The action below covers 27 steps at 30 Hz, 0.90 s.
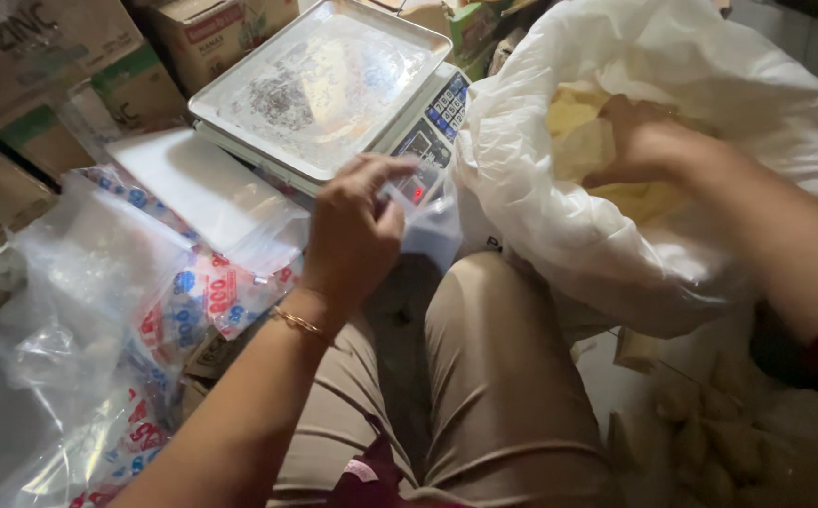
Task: The person scoops a yellow powder from a large sack into small plastic bags using a blue scoop. They place each bag on a digital scale to measure the weight, adjust the amount as needed, and then tie the bag closed before setting it aside.
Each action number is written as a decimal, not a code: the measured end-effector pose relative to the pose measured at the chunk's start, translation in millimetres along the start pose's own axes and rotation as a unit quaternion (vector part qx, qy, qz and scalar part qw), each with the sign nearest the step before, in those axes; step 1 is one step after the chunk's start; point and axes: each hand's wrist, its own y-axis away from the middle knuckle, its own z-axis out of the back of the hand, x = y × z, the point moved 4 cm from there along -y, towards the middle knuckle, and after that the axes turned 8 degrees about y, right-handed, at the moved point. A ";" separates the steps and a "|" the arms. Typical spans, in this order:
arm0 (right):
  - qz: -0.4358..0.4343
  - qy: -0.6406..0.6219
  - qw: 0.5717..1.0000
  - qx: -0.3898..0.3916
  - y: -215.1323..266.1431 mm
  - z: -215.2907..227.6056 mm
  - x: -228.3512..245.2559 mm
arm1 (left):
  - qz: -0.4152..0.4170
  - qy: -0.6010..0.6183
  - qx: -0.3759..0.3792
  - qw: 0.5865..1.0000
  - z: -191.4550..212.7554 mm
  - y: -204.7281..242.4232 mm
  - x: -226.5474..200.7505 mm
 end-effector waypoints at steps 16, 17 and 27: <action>-0.091 0.188 0.976 0.055 36.5 52.8 -81.0 | 0.110 0.036 -0.086 0.990 28.8 -10.7 11.9; -0.095 0.187 0.975 0.067 38.1 51.4 -74.5 | 0.109 0.035 -0.085 0.990 28.6 -9.5 10.8; -0.037 0.199 0.978 0.056 20.5 15.6 -52.2 | 0.117 0.014 -0.076 0.990 41.5 -7.0 13.9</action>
